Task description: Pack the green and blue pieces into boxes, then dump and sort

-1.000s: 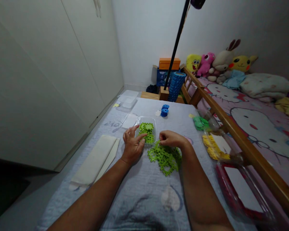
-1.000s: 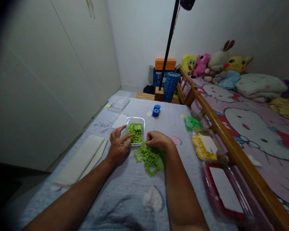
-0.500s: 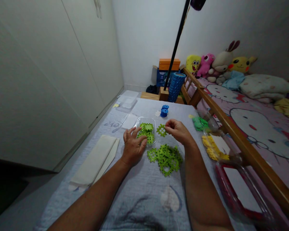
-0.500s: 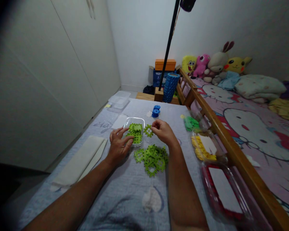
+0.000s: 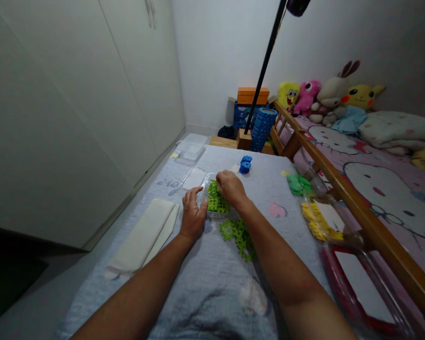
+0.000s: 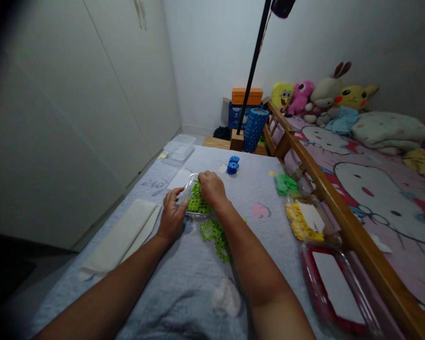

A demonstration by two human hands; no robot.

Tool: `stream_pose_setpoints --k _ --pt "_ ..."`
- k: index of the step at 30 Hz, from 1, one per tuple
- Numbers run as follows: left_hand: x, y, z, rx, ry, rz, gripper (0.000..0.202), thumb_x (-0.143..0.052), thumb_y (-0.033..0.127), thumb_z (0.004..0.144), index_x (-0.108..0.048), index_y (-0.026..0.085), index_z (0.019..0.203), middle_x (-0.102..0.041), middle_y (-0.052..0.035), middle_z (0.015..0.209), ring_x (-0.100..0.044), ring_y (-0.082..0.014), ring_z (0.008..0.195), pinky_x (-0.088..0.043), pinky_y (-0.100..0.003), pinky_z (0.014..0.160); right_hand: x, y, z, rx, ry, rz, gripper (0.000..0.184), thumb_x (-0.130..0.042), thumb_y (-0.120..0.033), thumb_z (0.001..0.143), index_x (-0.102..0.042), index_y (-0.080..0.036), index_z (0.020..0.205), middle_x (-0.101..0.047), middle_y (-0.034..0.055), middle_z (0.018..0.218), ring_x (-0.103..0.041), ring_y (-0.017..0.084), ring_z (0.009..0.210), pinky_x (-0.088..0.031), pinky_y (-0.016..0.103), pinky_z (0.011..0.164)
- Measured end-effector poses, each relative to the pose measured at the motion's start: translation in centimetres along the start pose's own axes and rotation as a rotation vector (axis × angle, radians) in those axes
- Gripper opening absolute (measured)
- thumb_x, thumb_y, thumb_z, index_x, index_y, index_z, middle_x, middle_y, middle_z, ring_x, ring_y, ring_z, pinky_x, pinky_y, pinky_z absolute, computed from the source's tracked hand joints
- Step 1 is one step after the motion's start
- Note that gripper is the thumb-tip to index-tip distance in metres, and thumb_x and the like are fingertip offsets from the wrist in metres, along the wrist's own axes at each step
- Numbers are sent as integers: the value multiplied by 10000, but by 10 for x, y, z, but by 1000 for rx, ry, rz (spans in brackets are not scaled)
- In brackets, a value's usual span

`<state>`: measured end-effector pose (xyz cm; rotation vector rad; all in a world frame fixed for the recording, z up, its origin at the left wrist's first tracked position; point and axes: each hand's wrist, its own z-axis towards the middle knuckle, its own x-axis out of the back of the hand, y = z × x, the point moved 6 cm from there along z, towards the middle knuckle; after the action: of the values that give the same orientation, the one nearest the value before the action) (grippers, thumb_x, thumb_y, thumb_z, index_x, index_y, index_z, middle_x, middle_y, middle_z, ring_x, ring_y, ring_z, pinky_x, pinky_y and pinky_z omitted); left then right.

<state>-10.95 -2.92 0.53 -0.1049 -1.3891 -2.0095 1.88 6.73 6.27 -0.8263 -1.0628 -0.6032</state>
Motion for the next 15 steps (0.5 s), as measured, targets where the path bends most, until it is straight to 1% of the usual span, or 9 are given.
stream_pose_setpoints --k 2,4,8,11,13,15 --pt "-2 -3 -1 34 -13 -33 386 -512 359 917 -558 210 1270 -599 -112 1255 -529 -271 1223 -434 -455 1043 -6 -1 -1 25 -65 26 153 -541 -118 893 -661 -166 974 -665 119 1039 -581 225 967 -422 309 851" --pt "-4 -5 -2 63 -25 -75 390 -523 355 914 -559 204 1272 -610 -114 1252 -546 -263 1198 -457 -439 1009 -3 4 -5 20 -67 94 138 -568 -125 879 -666 -156 971 -675 108 1024 -593 207 938 -424 295 848" --pt "-8 -9 -3 125 -43 -168 399 -545 354 913 -554 196 1279 -619 -116 1257 -576 -246 1174 -481 -397 968 21 29 -24 -75 27 222 91 -578 -130 866 -658 -159 898 -683 67 914 -599 169 841 -423 266 806" --pt "-9 -10 -3 169 -51 -224 412 -549 363 909 -550 187 1282 -626 -114 1257 -601 -229 1131 -489 -368 946 39 53 -47 -171 50 258 74 -584 -171 868 -658 -168 870 -679 46 859 -598 159 792 -419 259 764" --pt "-10 -10 -2 186 -52 -247 418 -545 364 904 -549 185 1282 -631 -106 1248 -611 -217 1093 -492 -354 932 44 67 -64 -232 -4 246 78 -594 -198 862 -666 -168 872 -681 41 841 -595 156 768 -412 255 732" --pt "-11 -11 -2 196 -52 -264 421 -540 365 900 -550 185 1280 -638 -99 1232 -610 -212 1069 -494 -352 923 43 78 -82 -271 -123 212 93 -610 -219 850 -678 -163 877 -689 41 827 -593 156 751 -402 251 699"
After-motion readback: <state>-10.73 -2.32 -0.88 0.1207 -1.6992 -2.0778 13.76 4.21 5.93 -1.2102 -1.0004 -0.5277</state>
